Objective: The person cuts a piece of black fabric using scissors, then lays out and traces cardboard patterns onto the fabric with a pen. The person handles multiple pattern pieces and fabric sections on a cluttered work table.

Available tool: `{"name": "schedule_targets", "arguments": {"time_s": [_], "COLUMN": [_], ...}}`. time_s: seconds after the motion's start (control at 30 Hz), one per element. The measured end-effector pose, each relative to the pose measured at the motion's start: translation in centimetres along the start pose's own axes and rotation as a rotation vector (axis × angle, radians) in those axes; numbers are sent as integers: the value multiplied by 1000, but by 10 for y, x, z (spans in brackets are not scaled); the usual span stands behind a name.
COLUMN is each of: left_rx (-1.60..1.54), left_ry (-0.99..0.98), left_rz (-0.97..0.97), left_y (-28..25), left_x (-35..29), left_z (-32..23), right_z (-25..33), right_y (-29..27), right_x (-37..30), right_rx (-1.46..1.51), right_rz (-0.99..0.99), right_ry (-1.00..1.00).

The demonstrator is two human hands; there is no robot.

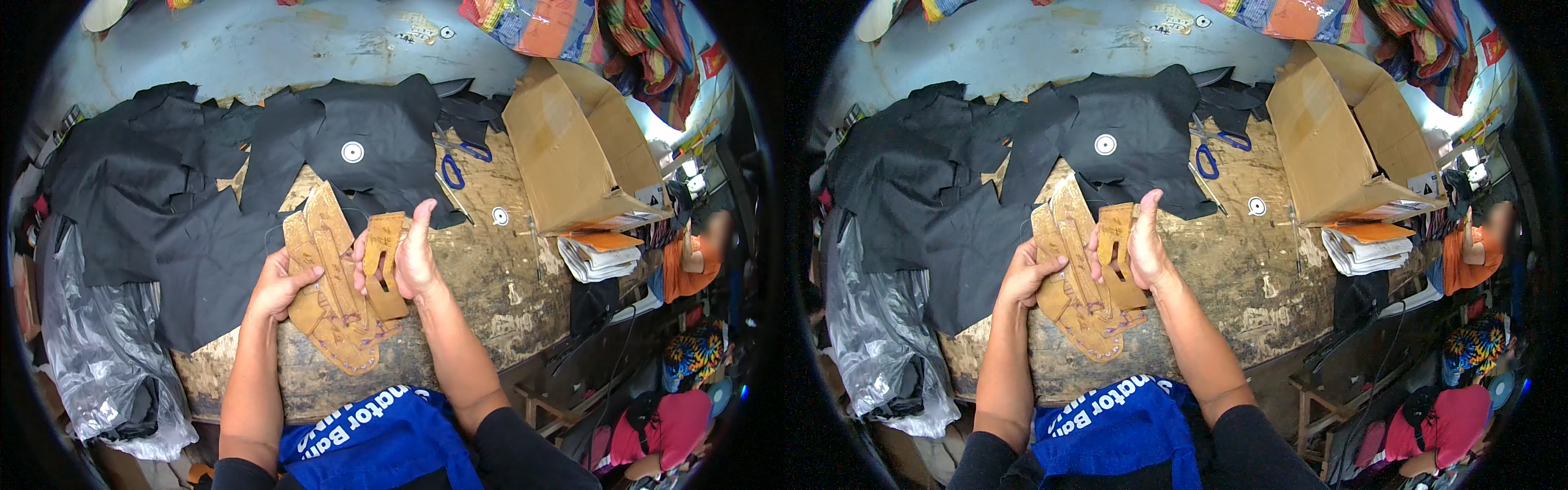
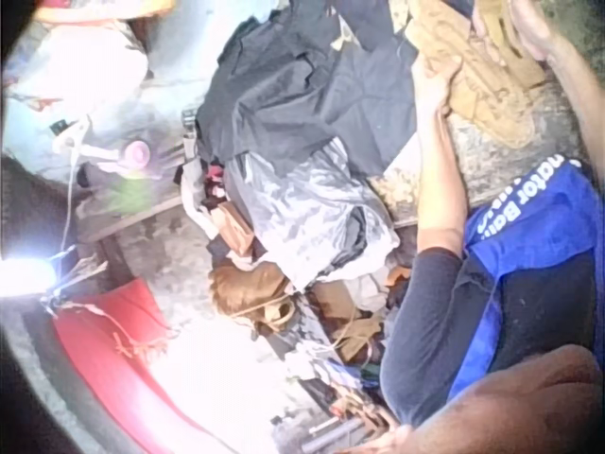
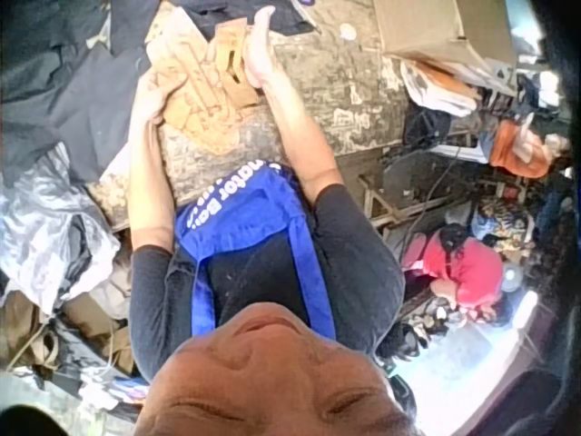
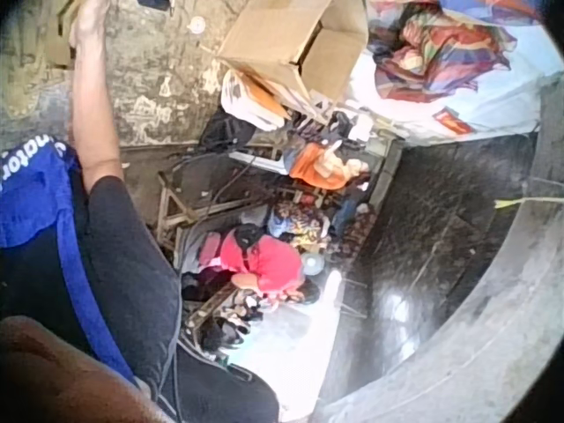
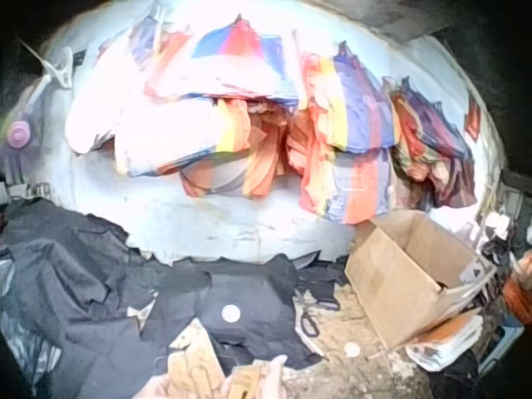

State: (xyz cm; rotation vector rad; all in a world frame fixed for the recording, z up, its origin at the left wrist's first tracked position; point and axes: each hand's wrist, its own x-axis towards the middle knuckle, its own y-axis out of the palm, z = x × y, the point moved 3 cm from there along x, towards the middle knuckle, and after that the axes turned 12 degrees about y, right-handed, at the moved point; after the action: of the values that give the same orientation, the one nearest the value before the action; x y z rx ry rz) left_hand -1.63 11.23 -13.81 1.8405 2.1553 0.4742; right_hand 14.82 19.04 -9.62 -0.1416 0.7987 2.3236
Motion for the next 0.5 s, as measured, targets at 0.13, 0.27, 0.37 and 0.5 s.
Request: {"name": "schedule_targets", "arguments": {"time_s": [0.13,0.27,0.37,0.5], "left_rx": [2,-11,-9,-4], "left_ry": [-4,4,23,31], "left_rz": [-10,1,-1,-18], "left_y": [-2,-3,-2,-4], "left_x": [0,0,-1,-1], "left_z": [2,1,0,-2], "right_z": [9,16,22,27], "right_y": [8,11,3,-33], "right_x": [-3,-10,-15,-25], "right_rx": [-143,-257,-369,-360], "right_rz": [32,13,12,-244], "right_ry": [172,273,253,300]}}
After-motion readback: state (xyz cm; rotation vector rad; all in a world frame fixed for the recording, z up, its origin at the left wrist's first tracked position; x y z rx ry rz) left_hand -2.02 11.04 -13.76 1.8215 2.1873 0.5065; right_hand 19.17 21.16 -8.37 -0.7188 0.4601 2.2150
